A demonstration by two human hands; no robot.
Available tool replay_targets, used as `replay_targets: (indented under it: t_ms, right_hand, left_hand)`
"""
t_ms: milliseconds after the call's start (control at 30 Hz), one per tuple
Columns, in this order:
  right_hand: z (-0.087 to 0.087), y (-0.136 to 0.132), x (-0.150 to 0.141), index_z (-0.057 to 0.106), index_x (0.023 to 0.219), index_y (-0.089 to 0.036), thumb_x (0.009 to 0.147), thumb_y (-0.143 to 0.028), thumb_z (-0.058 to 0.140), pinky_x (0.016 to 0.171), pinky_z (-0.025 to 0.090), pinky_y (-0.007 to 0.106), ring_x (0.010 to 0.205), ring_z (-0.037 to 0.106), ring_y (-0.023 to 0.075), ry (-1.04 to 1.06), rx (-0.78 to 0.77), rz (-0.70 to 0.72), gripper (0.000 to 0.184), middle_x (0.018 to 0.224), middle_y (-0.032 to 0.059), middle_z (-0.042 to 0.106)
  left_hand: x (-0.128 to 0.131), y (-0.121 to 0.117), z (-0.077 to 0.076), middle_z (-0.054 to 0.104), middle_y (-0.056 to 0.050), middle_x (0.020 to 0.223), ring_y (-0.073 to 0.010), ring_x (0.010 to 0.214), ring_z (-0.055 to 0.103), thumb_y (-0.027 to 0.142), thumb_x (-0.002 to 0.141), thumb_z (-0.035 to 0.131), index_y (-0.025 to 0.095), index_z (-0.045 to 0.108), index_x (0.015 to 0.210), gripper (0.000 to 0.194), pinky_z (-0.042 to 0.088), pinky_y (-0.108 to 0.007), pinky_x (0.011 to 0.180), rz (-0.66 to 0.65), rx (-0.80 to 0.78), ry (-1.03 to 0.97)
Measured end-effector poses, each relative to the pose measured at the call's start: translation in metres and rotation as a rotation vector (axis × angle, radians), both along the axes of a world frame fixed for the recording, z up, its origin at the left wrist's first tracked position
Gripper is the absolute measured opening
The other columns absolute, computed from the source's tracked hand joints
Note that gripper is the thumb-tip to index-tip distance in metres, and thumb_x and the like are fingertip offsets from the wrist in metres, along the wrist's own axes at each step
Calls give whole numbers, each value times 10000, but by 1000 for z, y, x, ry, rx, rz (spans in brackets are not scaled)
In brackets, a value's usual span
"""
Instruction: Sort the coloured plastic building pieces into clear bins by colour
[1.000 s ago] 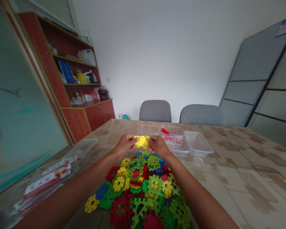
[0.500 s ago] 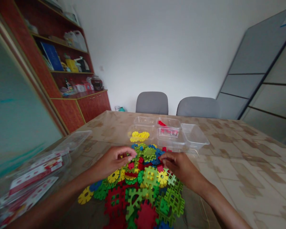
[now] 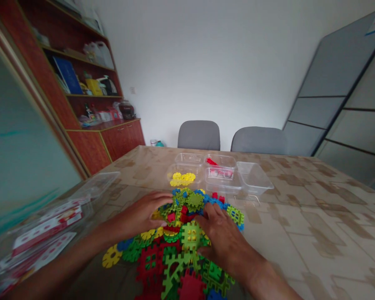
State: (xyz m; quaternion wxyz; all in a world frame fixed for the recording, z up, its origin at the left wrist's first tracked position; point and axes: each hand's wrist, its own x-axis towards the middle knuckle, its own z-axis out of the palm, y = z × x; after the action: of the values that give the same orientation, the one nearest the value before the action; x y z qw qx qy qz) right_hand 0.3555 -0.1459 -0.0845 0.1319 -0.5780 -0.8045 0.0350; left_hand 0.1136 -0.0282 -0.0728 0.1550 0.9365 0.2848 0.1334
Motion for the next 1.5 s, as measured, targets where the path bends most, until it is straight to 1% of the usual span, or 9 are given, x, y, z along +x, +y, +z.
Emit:
replay_targets:
  t_ms: [167, 600, 767, 900, 1000, 1133, 1267, 1400, 1500]
  right_hand:
    - [0, 1, -6, 625, 1079, -214, 622, -192, 812, 816, 451, 419, 966, 509, 275, -40, 6, 0, 495, 1045, 70, 540]
    - [8, 3, 35, 562, 997, -165, 574, -57, 732, 857, 446, 371, 1008, 543, 262, 33, -81, 1, 469, 1059, 94, 599]
    - [10, 0, 35, 539, 1031, -180, 693, -258, 746, 719, 445, 324, 842, 599, 236, 39, -145, -18, 404, 967, 80, 645]
    - [29, -4, 26, 577, 923, -176, 890, -450, 545, 639, 410, 301, 733, 605, 215, 83, -161, -44, 278, 834, 73, 657]
    - [42, -7, 25, 601, 903, -183, 941, -398, 475, 642, 404, 286, 725, 604, 193, 142, -189, -8, 251, 822, 61, 655]
    - [46, -12, 31, 573, 957, -211, 787, -192, 646, 621, 393, 244, 743, 587, 162, 228, -272, 71, 187, 827, 2, 624]
    - [32, -18, 36, 526, 990, -230, 706, -42, 600, 604, 372, 225, 724, 552, 131, 257, -259, 95, 348, 809, -34, 575]
    - [9, -26, 41, 490, 1083, -235, 756, -81, 587, 529, 336, 211, 622, 524, 109, 330, -274, 43, 375, 717, -57, 550]
    - [-7, -29, 51, 470, 1164, -228, 752, -99, 613, 505, 344, 197, 575, 524, 101, 386, -308, 26, 455, 676, -64, 566]
  left_hand:
    - [-3, 2, -15, 419, -110, 1460, -281, 1325, 390, 217, 750, 721, 234, 416, 1394, 713, 310, -438, 1090, -18, -61, 2]
    - [1, -1, -1, 554, -77, 1291, -250, 1194, 503, 239, 794, 697, 213, 559, 1152, 385, 382, -341, 997, 9, -88, 0]
    - [4, 0, 4, 640, -46, 1123, -231, 1035, 582, 290, 845, 646, 205, 608, 1061, 235, 413, -296, 889, -20, -61, -21]
    - [7, -3, 11, 657, -17, 822, -190, 780, 606, 282, 914, 508, 184, 650, 945, 175, 419, -265, 713, 68, -63, -94]
    - [13, -13, 14, 615, 21, 719, -151, 644, 578, 259, 877, 516, 196, 564, 1150, 284, 403, -220, 583, 108, -327, -256]
    - [21, -27, 7, 647, -3, 828, -127, 569, 582, 266, 873, 481, 210, 508, 1217, 349, 400, -184, 464, 46, -682, -281]
    - [24, -32, 1, 663, -3, 829, -138, 582, 598, 230, 868, 463, 222, 595, 1106, 272, 400, -200, 487, 103, -503, -194]
    - [23, -36, 4, 679, 9, 805, -170, 729, 627, 165, 839, 498, 235, 649, 1038, 259, 416, -233, 638, 82, -267, -132]
    - [23, -38, 7, 697, 5, 842, -173, 762, 638, 154, 848, 491, 227, 643, 1054, 267, 420, -236, 672, 74, -245, -145]
